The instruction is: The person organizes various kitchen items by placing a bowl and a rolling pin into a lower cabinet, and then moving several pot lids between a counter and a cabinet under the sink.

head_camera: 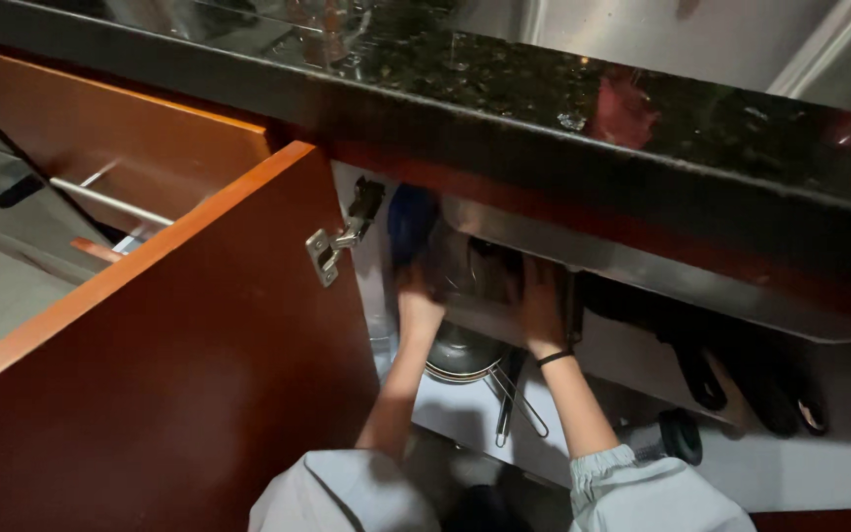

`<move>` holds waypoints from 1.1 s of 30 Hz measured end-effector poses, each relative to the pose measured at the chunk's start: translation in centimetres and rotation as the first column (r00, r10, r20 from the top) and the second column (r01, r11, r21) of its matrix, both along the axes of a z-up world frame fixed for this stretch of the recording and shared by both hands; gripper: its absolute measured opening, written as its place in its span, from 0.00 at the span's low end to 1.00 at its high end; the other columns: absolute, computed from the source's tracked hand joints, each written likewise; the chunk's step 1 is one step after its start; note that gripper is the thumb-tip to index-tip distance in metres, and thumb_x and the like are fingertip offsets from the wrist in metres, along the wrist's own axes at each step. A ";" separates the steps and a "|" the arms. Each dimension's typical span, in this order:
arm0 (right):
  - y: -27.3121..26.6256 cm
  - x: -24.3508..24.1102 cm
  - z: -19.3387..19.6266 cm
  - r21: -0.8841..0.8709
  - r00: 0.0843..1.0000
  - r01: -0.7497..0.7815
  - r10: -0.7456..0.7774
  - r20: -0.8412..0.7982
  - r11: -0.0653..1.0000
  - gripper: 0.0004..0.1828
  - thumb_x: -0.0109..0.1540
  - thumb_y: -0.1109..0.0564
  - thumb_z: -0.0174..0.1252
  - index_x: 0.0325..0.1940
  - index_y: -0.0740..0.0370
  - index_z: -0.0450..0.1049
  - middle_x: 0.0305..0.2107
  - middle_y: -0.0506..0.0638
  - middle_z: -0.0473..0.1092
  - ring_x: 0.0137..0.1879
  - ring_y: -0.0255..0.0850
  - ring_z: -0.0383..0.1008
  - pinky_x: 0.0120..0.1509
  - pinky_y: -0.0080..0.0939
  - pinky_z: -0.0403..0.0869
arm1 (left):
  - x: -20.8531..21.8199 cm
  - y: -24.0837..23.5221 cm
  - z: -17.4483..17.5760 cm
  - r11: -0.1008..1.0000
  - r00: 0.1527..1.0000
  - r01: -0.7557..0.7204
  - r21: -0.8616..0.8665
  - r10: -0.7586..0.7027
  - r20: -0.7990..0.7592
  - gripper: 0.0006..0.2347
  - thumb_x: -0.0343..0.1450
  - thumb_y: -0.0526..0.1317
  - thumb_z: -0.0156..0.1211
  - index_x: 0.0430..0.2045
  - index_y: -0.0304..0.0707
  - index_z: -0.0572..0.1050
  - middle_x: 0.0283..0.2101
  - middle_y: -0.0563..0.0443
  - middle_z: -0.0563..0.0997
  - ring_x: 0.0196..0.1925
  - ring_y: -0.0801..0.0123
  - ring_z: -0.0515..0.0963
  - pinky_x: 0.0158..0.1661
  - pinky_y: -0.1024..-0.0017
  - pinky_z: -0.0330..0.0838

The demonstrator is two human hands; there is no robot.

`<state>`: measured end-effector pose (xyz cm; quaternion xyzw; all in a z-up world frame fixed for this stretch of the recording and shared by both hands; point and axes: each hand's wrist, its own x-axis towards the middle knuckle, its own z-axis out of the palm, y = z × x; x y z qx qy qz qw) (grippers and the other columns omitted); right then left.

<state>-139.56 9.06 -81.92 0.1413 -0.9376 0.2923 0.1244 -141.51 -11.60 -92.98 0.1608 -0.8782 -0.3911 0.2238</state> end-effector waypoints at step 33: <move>-5.9 15.4 3.2 -0.040 0.957 -0.168 0.172 0.234 0.985 0.08 0.67 0.53 0.55 0.46 0.50 0.78 0.27 0.51 0.78 0.33 0.51 0.80 0.42 0.54 0.77 | 24.9 4.1 9.1 0.924 0.990 0.136 0.358 -0.111 -0.091 0.22 0.72 0.29 0.53 0.64 0.33 0.65 0.42 0.45 0.84 0.37 0.60 0.86 0.30 0.75 0.81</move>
